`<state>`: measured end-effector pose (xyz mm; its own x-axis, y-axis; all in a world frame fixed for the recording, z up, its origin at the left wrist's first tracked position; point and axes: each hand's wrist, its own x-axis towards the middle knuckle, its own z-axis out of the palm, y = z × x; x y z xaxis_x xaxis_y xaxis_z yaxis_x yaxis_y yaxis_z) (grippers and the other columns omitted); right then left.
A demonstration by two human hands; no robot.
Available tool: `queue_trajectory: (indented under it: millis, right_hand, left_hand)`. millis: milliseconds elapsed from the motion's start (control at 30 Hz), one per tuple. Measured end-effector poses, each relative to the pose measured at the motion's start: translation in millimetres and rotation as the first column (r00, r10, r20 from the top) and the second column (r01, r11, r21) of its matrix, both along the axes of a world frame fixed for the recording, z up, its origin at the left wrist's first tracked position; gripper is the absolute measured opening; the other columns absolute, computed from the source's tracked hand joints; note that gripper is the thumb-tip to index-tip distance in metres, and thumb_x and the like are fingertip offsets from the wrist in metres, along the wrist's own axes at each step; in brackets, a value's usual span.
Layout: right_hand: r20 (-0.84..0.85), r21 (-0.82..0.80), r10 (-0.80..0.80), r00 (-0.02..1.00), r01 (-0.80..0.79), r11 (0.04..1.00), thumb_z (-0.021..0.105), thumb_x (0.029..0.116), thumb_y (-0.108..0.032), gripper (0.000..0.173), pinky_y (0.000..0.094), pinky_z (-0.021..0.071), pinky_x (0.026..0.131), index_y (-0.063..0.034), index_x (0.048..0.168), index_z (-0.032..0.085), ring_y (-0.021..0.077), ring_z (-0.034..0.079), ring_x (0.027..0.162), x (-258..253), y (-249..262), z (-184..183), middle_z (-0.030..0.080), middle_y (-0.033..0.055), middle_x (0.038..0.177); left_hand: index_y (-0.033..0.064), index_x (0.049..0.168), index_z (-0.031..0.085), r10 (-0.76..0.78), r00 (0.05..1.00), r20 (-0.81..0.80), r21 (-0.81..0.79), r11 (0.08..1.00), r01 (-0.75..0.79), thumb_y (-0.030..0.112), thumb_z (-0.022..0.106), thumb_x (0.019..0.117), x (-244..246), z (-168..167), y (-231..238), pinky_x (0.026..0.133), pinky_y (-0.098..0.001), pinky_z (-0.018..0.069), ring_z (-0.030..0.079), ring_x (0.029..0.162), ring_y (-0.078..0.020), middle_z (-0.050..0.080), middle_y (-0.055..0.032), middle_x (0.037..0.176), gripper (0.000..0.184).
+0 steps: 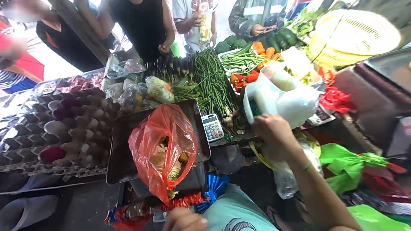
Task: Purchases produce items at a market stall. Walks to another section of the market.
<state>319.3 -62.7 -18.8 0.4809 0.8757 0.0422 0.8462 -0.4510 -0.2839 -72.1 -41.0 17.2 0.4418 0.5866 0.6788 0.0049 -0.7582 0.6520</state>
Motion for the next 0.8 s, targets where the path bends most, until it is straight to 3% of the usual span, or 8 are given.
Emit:
queue_trajectory:
  millis: [67,100,200,300,433,533,667,800]
  right_hand:
    - [-0.079,0.018,0.045,0.996,-0.043,0.999,0.062,0.1005,-0.019,0.025,0.0619,0.0526,0.092,-0.0051,0.118,0.074,0.0425,0.066,0.111,-22.2,-22.5,-26.7,0.072,0.0213,0.111]
    - [-0.107,0.033,0.051,0.993,-0.048,0.998,0.064,0.0995,-0.019,0.026,0.0610,0.0531,0.093,-0.0054,0.120,0.074,0.0419,0.066,0.111,-32.1,-31.7,-38.3,0.072,0.0206,0.112]
    - [-0.005,0.153,0.040,0.999,-0.039,0.988,0.064,0.0991,-0.016,0.027,0.0558,0.0566,0.086,-0.0040,0.121,0.074,0.0413,0.069,0.102,-54.5,-47.4,-69.0,0.073,0.0199,0.105]
    - [0.100,0.234,0.022,0.995,-0.045,0.971,0.060,0.0984,-0.010,0.026,0.0534,0.0580,0.079,-0.0021,0.118,0.075,0.0411,0.071,0.095,-62.7,-54.3,-79.1,0.074,0.0194,0.101]
    - [-0.280,-0.026,-0.032,0.960,0.025,0.999,0.054,0.1015,-0.010,0.030,0.0557,0.0529,0.096,0.0011,0.127,0.066,0.0413,0.065,0.115,-57.5,-55.3,-50.7,0.065,0.0253,0.126]
    - [-0.407,-0.090,-0.167,0.898,0.143,0.986,0.056,0.0958,0.003,0.061,0.0537,0.0450,0.111,0.0059,0.154,0.038,0.0437,0.049,0.139,-33.0,-27.0,-32.1,0.038,0.0317,0.157]
    - [-0.226,-0.234,-0.436,0.871,0.386,0.892,0.067,0.0897,0.005,0.052,0.0637,0.0514,0.094,0.0171,0.135,0.044,0.0529,0.057,0.121,-2.8,34.2,-46.7,0.049,0.0384,0.137]
    - [-0.073,-0.281,-0.303,0.950,0.272,0.920,0.062,0.0942,0.002,0.014,0.0660,0.0524,0.075,0.0112,0.104,0.064,0.0517,0.066,0.096,21.9,55.6,-68.9,0.066,0.0329,0.105]
  left_hand:
    - [0.0151,0.118,0.067,-0.482,0.872,0.090,-0.457,0.758,0.466,0.033,0.039,0.1110,32.1,-4.5,11.7,0.078,-0.0207,0.0571,0.068,0.086,-0.0019,0.071,0.0060,0.098,0.034]
    - [0.0104,0.123,0.064,-0.579,0.813,0.059,-0.586,0.640,0.498,0.028,0.038,0.1110,56.3,-11.6,18.4,0.073,-0.0249,0.0591,0.068,0.080,-0.0052,0.071,0.0022,0.094,0.033]
    - [0.0001,0.154,0.034,-0.640,0.718,-0.273,-0.765,0.597,0.242,0.024,0.041,0.1094,136.4,-49.4,37.7,0.082,-0.0386,0.0593,0.070,0.089,-0.0193,0.068,-0.0141,0.114,0.051]
    - [0.0018,0.163,0.006,-0.599,0.699,-0.391,-0.745,0.652,0.143,0.038,0.046,0.1082,207.1,-91.1,48.5,0.093,-0.0414,0.0572,0.069,0.106,-0.0250,0.056,-0.0230,0.141,0.078]
    - [-0.0081,0.155,0.032,-0.561,0.710,-0.426,-0.659,0.730,0.181,0.030,0.037,0.1119,256.4,-116.9,47.0,0.113,-0.0450,0.0442,0.059,0.128,-0.0349,0.056,-0.0304,0.140,0.058]
    - [-0.0132,0.138,0.049,-0.506,0.726,-0.465,-0.619,0.772,0.142,0.020,0.034,0.1122,264.7,-118.9,35.7,0.100,-0.0440,0.0526,0.068,0.109,-0.0328,0.066,-0.0286,0.120,0.045]
    - [-0.0085,0.148,0.042,-0.509,0.719,-0.473,-0.652,0.751,0.102,0.017,0.038,0.1100,265.7,-103.6,19.9,0.107,-0.0427,0.0496,0.066,0.120,-0.0300,0.067,-0.0254,0.125,0.046]
    - [-0.0095,0.144,0.046,-0.479,0.729,-0.490,-0.610,0.785,0.106,0.020,0.036,0.1107,272.2,-94.2,22.4,0.096,-0.0428,0.0544,0.070,0.104,-0.0301,0.070,-0.0233,0.110,0.046]
